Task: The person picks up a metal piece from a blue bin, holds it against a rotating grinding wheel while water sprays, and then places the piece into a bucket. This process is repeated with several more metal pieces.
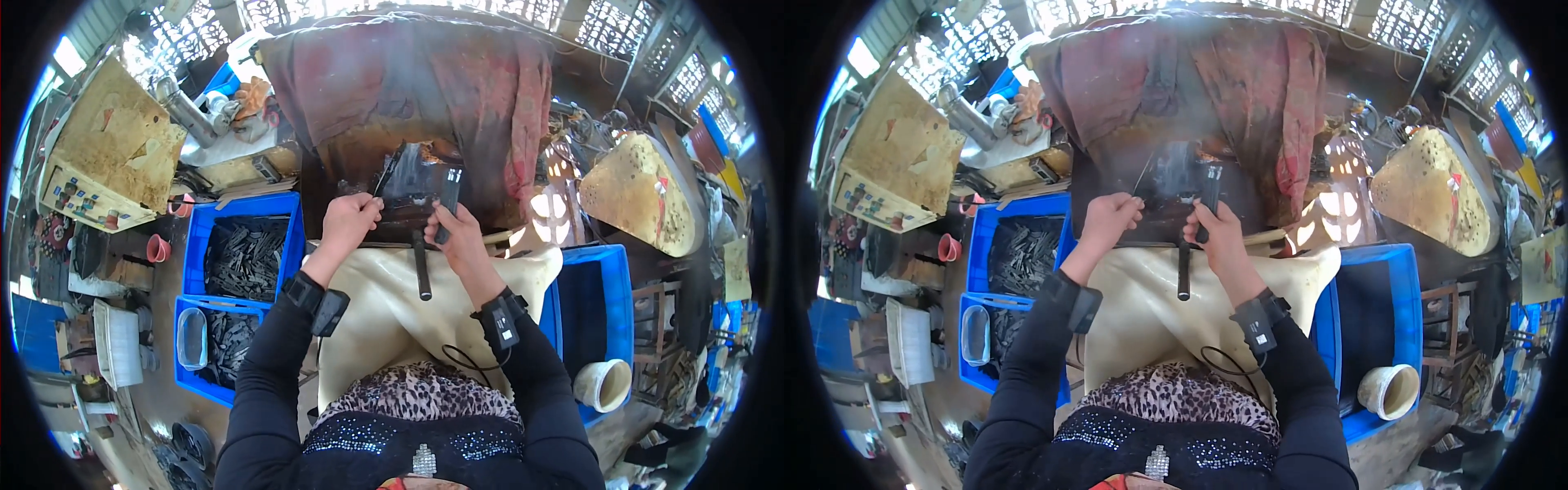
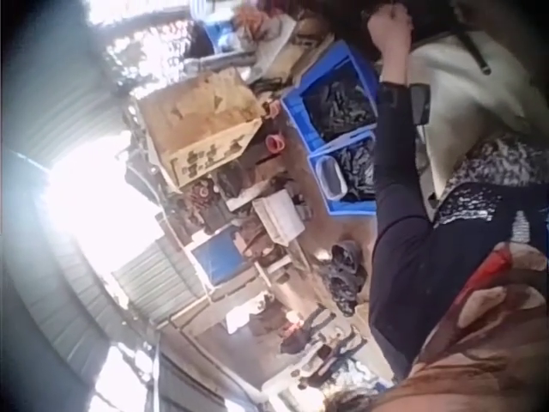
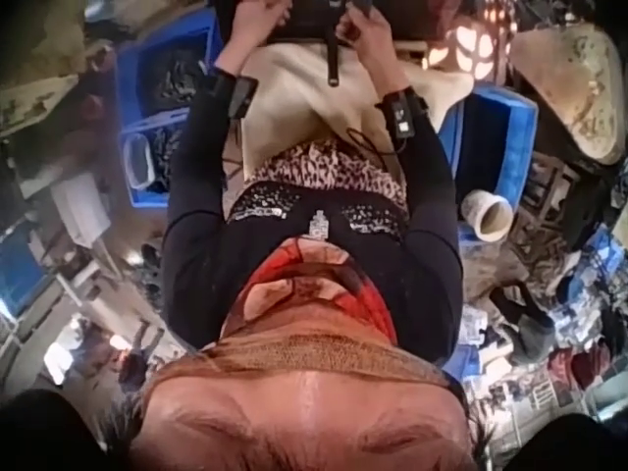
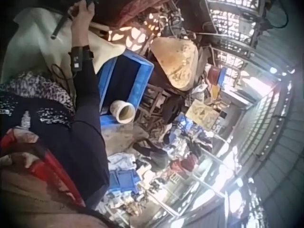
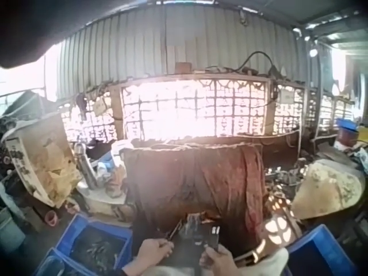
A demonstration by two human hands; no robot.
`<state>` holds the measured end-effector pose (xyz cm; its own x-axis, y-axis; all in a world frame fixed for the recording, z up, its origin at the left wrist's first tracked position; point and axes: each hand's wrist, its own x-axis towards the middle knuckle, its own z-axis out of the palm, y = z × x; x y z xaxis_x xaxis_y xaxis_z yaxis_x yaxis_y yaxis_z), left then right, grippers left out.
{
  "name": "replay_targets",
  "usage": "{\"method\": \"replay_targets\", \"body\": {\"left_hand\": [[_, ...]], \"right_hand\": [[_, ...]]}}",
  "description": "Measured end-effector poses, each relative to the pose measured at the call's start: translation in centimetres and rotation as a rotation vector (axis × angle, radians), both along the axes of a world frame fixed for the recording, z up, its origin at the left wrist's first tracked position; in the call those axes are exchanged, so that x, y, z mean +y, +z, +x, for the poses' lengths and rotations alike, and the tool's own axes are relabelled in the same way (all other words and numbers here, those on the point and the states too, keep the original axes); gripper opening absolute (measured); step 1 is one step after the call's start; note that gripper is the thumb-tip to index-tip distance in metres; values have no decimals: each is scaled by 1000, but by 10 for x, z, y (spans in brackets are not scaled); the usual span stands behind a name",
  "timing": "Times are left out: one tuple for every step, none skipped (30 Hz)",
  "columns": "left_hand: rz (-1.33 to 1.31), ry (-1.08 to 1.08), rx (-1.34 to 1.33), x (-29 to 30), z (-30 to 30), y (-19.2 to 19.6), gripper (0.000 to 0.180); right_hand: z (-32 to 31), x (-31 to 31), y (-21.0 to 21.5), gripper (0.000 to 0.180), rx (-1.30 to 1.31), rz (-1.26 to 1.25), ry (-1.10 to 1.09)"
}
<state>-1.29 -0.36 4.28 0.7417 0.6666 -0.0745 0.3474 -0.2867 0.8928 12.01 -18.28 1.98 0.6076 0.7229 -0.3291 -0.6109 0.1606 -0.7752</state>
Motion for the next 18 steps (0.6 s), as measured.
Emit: {"method": "replay_targets", "body": {"left_hand": [[-2, -7, -1, -8, 1, 1, 29], [156, -17, 8, -16, 2, 1, 26], [316, -26, 16, -24, 5, 0, 24], [475, -33, 24, -31, 7, 0, 23], [475, -28, 25, -38, 9, 0, 23], [622, -55, -1, -44, 10, 0, 20], [767, -78, -21, -51, 10, -1, 17], [913, -99, -38, -57, 11, -3, 15], [914, -83, -26, -62, 13, -5, 15], [916, -112, 9, -67, 13, -9, 10], [915, -138, 46, -71, 14, -12, 5], [902, -125, 80, -72, 12, -15, 4], [896, -121, 98, -74, 12, -14, 4], [857, -173, 59, -75, 10, -15, 13], [818, -224, 16, -72, 6, -17, 22], [813, -202, 36, -67, 0, -12, 22], [716, -266, 27, -59, -3, -4, 33], [616, -330, 14, -51, -4, 2, 44]], "right_hand": [[-1, 2, 1, 15, -4, -4, -7], [-2, 5, 1, 15, -9, -8, -12], [-4, 7, 2, 15, -11, -10, -14], [-6, 11, 3, 16, 11, 6, -65], [-9, 14, 3, 16, 34, 22, -110], [-10, 18, 4, 16, 58, 40, -152], [-12, 21, 3, 16, 60, 39, -140], [-15, 25, 2, 14, 83, 68, -174], [-17, 30, 0, 13, 108, 96, -205], [-23, 36, -1, 11, 138, 124, -227], [-24, 37, -2, 11, 149, 123, -197], [-24, 39, -4, 10, 42, 88, -172], [-21, 35, -4, 10, -75, 67, -160], [-18, 31, -8, 8, -67, 43, -170], [-12, 28, -12, 7, -61, 20, -181], [-7, 24, -12, 7, -54, 46, -188], [0, 21, -13, 6, -49, 75, -201], [10, 17, -19, 6, -42, 72, -182]]}}
